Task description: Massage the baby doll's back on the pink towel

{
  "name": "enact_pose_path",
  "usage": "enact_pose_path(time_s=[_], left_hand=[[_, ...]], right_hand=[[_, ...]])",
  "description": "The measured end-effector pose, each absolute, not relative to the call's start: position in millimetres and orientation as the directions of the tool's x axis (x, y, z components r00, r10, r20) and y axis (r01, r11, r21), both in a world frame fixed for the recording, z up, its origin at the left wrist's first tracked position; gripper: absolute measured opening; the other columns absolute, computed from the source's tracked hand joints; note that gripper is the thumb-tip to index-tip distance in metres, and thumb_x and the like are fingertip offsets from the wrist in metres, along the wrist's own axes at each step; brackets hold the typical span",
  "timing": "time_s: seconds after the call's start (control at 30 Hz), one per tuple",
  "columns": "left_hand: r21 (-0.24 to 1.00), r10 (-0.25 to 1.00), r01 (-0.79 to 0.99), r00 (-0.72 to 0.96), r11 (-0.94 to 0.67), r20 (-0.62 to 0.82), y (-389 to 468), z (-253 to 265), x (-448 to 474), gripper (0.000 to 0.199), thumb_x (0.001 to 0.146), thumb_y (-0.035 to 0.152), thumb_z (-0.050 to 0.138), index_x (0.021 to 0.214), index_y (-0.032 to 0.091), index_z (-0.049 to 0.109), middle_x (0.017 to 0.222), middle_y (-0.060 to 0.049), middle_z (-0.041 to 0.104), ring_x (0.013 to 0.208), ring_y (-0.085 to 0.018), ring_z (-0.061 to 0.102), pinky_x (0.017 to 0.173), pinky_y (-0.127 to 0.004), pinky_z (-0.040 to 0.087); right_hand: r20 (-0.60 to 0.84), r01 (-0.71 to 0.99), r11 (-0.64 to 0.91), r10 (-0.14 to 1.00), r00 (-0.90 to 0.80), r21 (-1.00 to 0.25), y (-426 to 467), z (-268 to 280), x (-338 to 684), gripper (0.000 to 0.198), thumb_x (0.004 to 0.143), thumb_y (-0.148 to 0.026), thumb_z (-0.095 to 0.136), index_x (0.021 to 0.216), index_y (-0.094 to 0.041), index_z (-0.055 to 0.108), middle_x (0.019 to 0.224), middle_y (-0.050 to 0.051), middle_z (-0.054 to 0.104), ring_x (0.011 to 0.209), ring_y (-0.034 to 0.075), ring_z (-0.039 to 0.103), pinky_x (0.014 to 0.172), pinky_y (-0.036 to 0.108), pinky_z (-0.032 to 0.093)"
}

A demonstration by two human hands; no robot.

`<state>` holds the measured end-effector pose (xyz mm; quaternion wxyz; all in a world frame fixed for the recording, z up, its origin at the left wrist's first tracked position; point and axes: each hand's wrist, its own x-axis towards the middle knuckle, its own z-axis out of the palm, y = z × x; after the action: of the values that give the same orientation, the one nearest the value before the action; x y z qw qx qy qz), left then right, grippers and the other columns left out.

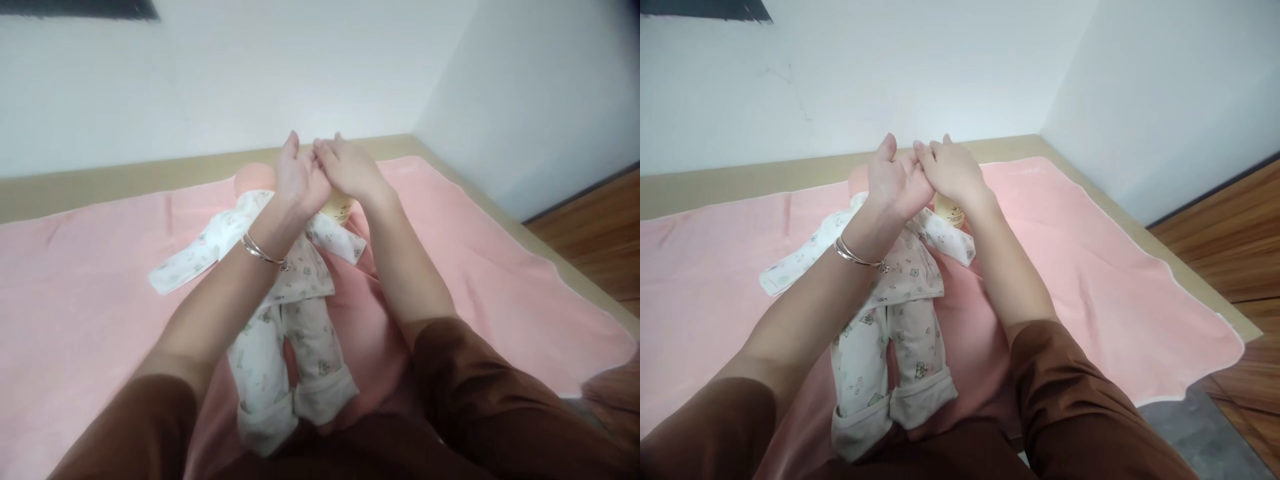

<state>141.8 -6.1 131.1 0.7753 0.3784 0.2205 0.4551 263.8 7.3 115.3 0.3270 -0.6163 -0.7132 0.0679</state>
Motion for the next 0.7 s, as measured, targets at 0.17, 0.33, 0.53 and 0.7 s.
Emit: enact_pose_path(time_s=[0.17, 0.33, 0.53, 0.7], left_hand=[[0.578, 0.810, -0.635, 0.581, 0.513, -0.080, -18.8, 134.1, 128.1, 0.071, 0.109, 0.054, 0.014, 0.152, 0.004, 0.041, 0.153, -0.013, 0.058, 0.161, -0.024, 0.032, 0.132, -0.038, 0.038], [0.463, 0.778, -0.648, 0.605, 0.605, -0.169, -26.0, 136.3, 101.7, 0.070, 0.109, 0.051, 0.022, 0.161, 0.005, 0.029, 0.165, -0.012, 0.044, 0.162, -0.022, 0.028, 0.132, -0.035, 0.034], [0.481, 0.820, -0.676, 0.536, 0.558, -0.198, -39.5, 146.4, 54.9, 0.068, 0.106, 0.042, 0.023, 0.166, 0.012, 0.015, 0.172, -0.012, 0.031, 0.161, -0.021, 0.027, 0.130, -0.036, 0.029], [0.474, 0.868, -0.736, 0.474, 0.483, -0.148, -43.6, 159.5, 15.9, 0.063, 0.104, 0.032, 0.017, 0.165, 0.018, 0.016, 0.174, -0.008, 0.027, 0.159, -0.024, 0.030, 0.126, -0.043, 0.034]], right_hand=[[0.329, 0.840, 0.148, 0.944, 0.038, -0.521, 3.3, 113.9, 257.5, 0.069, 0.104, -0.067, 0.024, 0.114, -0.020, 0.073, 0.131, 0.013, 0.071, 0.145, 0.036, 0.053, 0.127, 0.061, 0.035], [0.335, 0.859, 0.068, 0.934, 0.124, -0.508, 0.4, 114.6, 253.4, 0.067, 0.104, -0.064, 0.024, 0.110, -0.017, 0.071, 0.124, 0.015, 0.072, 0.133, 0.038, 0.061, 0.117, 0.056, 0.046], [0.290, 0.909, -0.051, 0.939, 0.184, -0.413, -0.9, 117.8, 247.2, 0.038, 0.103, -0.035, 0.031, 0.087, -0.020, 0.063, 0.096, 0.013, 0.072, 0.108, 0.031, 0.068, 0.103, 0.048, 0.051], [0.283, 0.914, -0.093, 0.934, 0.218, -0.396, -1.3, 120.5, 245.7, 0.029, 0.096, -0.021, 0.034, 0.093, -0.021, 0.062, 0.101, 0.013, 0.072, 0.114, 0.030, 0.066, 0.104, 0.047, 0.049]])
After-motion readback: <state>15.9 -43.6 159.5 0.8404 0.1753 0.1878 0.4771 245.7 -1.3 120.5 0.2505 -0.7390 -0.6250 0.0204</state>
